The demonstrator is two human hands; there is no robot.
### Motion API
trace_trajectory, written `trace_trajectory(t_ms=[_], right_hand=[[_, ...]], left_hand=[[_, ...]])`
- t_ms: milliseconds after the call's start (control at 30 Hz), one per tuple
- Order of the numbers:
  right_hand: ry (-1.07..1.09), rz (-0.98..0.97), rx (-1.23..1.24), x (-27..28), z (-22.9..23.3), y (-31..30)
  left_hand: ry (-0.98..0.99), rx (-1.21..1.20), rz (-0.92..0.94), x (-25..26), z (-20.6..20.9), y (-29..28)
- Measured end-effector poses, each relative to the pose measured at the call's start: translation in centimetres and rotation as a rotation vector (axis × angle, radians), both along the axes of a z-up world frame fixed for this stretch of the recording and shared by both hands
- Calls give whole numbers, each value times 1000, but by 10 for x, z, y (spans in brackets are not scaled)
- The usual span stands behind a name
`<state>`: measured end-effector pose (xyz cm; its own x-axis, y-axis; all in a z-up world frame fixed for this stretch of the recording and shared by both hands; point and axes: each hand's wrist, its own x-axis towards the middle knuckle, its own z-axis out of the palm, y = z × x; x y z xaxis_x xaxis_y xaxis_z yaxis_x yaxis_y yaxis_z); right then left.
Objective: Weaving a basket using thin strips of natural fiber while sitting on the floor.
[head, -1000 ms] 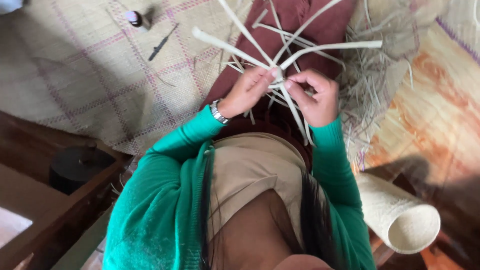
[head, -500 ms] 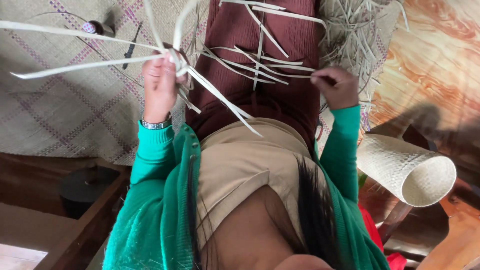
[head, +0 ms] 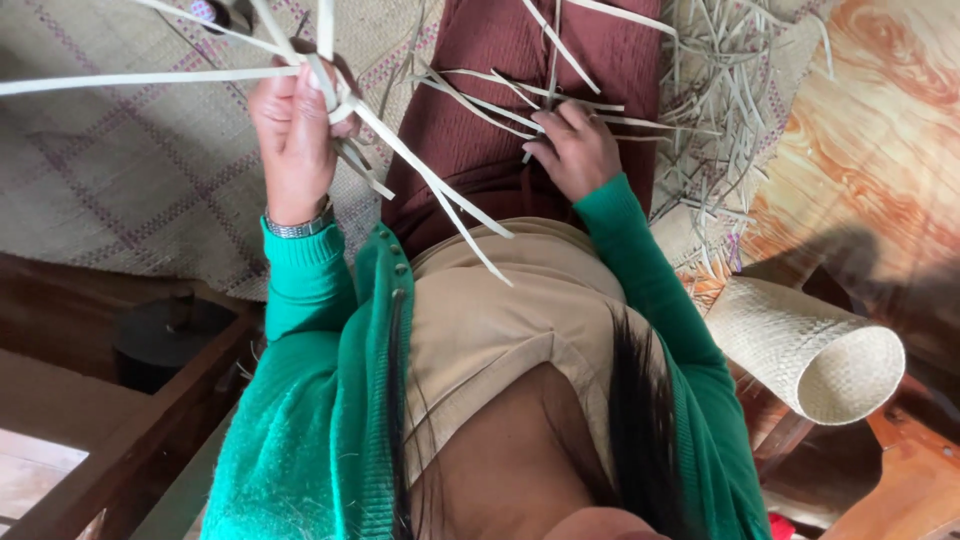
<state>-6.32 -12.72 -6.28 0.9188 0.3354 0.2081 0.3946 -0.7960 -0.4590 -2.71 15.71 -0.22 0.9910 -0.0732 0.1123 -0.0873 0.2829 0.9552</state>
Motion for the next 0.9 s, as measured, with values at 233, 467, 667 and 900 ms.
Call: trace_trajectory(t_ms=[233,467,667,900], right_hand=[[-97,-83,-137,31,-5,-13],[-143,-97,-1,70,19,4],[-14,-214,-367,101,-48,1],[353,-180,749,96,-17,-47]], left_hand=[[46,42,-10,-2,1,4],[111,89,-5,-3,-7,0],[156,102,35,-2,-1,-1],[120,10,36,9,-15,-20]])
